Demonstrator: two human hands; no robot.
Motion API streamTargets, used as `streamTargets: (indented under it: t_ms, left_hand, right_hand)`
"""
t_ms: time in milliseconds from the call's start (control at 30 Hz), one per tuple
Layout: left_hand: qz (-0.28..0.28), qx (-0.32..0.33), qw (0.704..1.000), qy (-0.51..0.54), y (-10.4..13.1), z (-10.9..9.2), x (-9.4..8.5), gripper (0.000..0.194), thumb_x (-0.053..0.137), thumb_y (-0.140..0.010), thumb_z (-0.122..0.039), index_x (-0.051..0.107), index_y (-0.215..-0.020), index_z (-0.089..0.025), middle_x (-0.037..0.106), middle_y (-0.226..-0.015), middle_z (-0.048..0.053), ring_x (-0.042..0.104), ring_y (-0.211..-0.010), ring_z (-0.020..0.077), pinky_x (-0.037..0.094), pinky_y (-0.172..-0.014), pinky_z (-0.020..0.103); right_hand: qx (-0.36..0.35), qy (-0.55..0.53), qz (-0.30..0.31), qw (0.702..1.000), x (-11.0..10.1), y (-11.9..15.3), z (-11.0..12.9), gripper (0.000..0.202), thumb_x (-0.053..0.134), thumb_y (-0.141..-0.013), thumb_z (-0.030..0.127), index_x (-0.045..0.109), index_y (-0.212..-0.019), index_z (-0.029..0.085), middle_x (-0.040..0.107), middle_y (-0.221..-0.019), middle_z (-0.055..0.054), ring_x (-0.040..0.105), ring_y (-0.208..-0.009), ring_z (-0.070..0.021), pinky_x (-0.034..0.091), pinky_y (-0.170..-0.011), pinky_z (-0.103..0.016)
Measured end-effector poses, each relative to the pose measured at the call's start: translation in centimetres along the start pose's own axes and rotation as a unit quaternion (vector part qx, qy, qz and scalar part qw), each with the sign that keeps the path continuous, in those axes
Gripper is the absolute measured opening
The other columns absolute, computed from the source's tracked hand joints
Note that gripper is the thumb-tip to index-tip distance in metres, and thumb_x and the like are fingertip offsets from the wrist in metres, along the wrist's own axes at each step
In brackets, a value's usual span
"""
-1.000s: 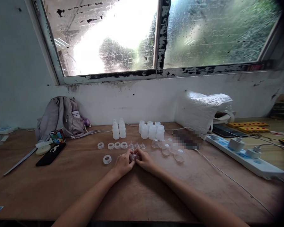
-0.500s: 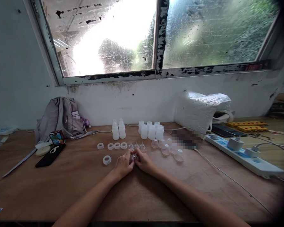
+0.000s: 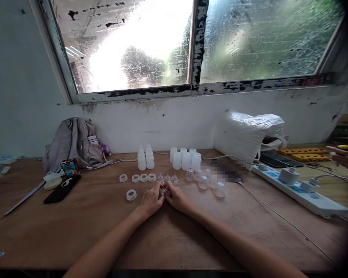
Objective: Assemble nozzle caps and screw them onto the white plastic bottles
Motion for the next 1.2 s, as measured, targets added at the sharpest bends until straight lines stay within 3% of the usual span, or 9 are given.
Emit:
streamTargets:
  t_ms: [267,467,833,1200]
  left_hand:
    - [0.019,-0.011,1.000,-0.013,-0.1,0.0,-0.6,0.025,0.046,-0.072,-0.022,0.041,-0.097,-0.020,0.059,-0.079,0.002,0.057,-0.072,0.0161,0.038,-0.063,0.023]
    - [0.029,-0.013,0.999,-0.011,-0.2,-0.1,-0.6,0.025,0.045,-0.073,-0.022,0.042,-0.098,-0.020,0.059,-0.080,0.002,0.057,-0.073,0.0163,0.039,-0.064,0.023]
    - [0.012,-0.024,0.999,-0.022,-0.2,-0.7,-0.7,0.023,0.044,-0.072,-0.018,0.042,-0.095,-0.018,0.057,-0.078,0.001,0.056,-0.071,0.0157,0.038,-0.061,0.022]
    - [0.005,-0.024,1.000,-0.001,-0.1,-0.3,-0.5,0.025,0.046,-0.071,-0.022,0.043,-0.096,-0.019,0.057,-0.075,0.000,0.056,-0.069,0.0160,0.039,-0.062,0.023]
  right_hand:
    - [0.001,-0.010,0.012,1.000,-0.1,0.0,-0.2,0.022,0.043,-0.068,0.010,0.044,-0.088,0.019,0.056,-0.070,0.000,0.051,-0.059,-0.0109,0.035,-0.055,-0.020]
    - [-0.004,-0.035,0.021,0.999,-0.6,-0.1,0.3,0.018,0.043,-0.068,0.012,0.044,-0.085,0.019,0.053,-0.065,0.002,0.046,-0.053,-0.0088,0.034,-0.052,-0.019]
    - [-0.011,-0.045,0.027,0.999,-0.5,-0.1,0.1,0.026,0.044,-0.064,0.008,0.044,-0.088,0.019,0.052,-0.063,0.003,0.044,-0.051,-0.0084,0.032,-0.050,-0.018]
    - [-0.011,-0.047,0.024,0.999,-1.1,-0.1,0.7,0.021,0.041,-0.065,0.008,0.045,-0.082,0.019,0.051,-0.060,0.004,0.045,-0.053,-0.0087,0.033,-0.052,-0.018]
Point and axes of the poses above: each hand's wrist, its own y-axis away from the middle knuckle, its own x-axis out of the palm, z = x × y, the point moved 1 cm from there along -y, towards the middle knuckle
